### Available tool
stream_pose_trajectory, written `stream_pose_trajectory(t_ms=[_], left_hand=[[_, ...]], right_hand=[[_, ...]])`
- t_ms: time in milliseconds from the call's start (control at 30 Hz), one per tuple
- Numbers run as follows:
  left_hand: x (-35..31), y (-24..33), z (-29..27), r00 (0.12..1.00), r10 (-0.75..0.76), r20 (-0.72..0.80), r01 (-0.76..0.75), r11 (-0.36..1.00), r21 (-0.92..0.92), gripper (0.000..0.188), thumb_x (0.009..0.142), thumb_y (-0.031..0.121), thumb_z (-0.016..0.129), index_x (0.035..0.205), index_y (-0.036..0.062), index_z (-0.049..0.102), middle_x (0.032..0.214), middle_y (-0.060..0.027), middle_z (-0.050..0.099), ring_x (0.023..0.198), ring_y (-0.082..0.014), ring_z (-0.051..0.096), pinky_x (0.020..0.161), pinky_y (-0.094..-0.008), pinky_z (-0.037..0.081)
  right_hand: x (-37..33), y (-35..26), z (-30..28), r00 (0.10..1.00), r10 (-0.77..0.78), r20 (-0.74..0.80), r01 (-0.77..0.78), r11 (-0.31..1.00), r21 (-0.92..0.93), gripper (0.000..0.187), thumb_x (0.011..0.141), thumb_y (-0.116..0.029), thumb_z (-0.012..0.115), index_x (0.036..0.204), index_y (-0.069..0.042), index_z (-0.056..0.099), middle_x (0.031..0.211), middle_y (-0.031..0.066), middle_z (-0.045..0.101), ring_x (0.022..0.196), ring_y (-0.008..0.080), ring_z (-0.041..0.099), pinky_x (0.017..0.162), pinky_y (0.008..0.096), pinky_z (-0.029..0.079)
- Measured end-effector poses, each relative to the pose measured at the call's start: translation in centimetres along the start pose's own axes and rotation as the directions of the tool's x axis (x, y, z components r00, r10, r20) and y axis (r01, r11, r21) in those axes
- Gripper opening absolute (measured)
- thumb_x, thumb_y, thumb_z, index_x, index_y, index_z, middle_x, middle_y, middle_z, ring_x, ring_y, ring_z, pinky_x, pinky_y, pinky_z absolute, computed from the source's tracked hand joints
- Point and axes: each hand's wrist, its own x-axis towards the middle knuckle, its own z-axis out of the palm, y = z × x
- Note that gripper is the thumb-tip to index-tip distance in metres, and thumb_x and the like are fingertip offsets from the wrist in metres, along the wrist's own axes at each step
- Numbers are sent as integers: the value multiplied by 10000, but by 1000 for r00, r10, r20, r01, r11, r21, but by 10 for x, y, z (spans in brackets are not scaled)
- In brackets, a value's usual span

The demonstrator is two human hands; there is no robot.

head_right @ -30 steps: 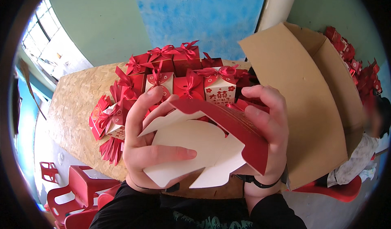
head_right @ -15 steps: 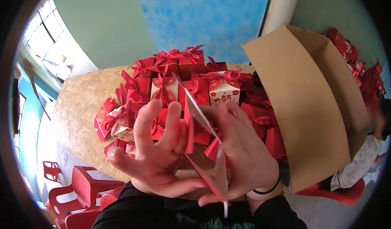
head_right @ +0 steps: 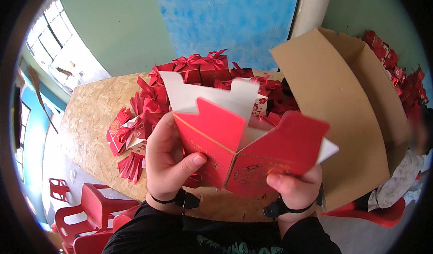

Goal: The person assembles a red cardboard gift box by folding the base, inserting a green item from a larger container, and then tying a red ribbon around the top in a bow.

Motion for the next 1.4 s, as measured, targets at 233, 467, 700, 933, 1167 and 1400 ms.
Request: stream_pose_trajectory(t_ms=[233,467,700,933,1167,1400], left_hand=[[3,-1,7,991,-25,-129,24,1000,-7,573,897,-41,798,1397,-83,522,1286,-152,699,1186,-163,669,1007,-312,542],[0,6,15,965,-234,-116,196,943,-269,448,961,-31,721,1377,-60,556,1294,-116,683,1186,-165,649,1028,-337,521],[-4,4,9,978,-196,-65,199,978,54,353,1000,1,684,1342,-38,604,1213,-80,719,1103,-148,655,963,-318,526],[-9,4,9,986,-162,-25,156,975,-156,391,1043,9,603,1427,-41,546,1322,-96,670,1200,-172,622,1033,-329,487],[-9,3,10,990,-125,-61,108,966,-233,363,1075,24,548,1431,-50,544,1340,-93,657,1229,-167,594,1068,-331,460],[-8,3,12,988,-123,-98,119,992,-48,301,1083,49,556,1367,-40,602,1261,-83,695,1148,-155,618,1015,-316,485]], right_hand=[[26,1,7,987,-71,144,97,979,-179,390,880,-59,797,1224,46,645,1129,109,736,998,172,685,892,321,537],[33,2,5,992,-55,114,87,950,-299,294,910,-57,790,1169,37,685,1079,89,753,977,153,687,871,302,541],[32,6,6,991,-83,105,103,975,-199,264,938,-57,766,1173,35,691,1091,84,754,975,141,680,873,303,537],[33,9,2,985,-112,130,143,954,-265,300,946,-61,757,1219,33,677,1109,84,750,996,151,683,890,307,535],[28,8,2,992,-69,110,76,995,-65,425,962,-83,731,1351,28,600,1255,110,699,1129,179,651,1007,339,495],[22,10,5,996,-93,4,93,993,-66,429,989,-126,716,1371,25,592,1279,107,685,1157,187,640,1032,354,488]])
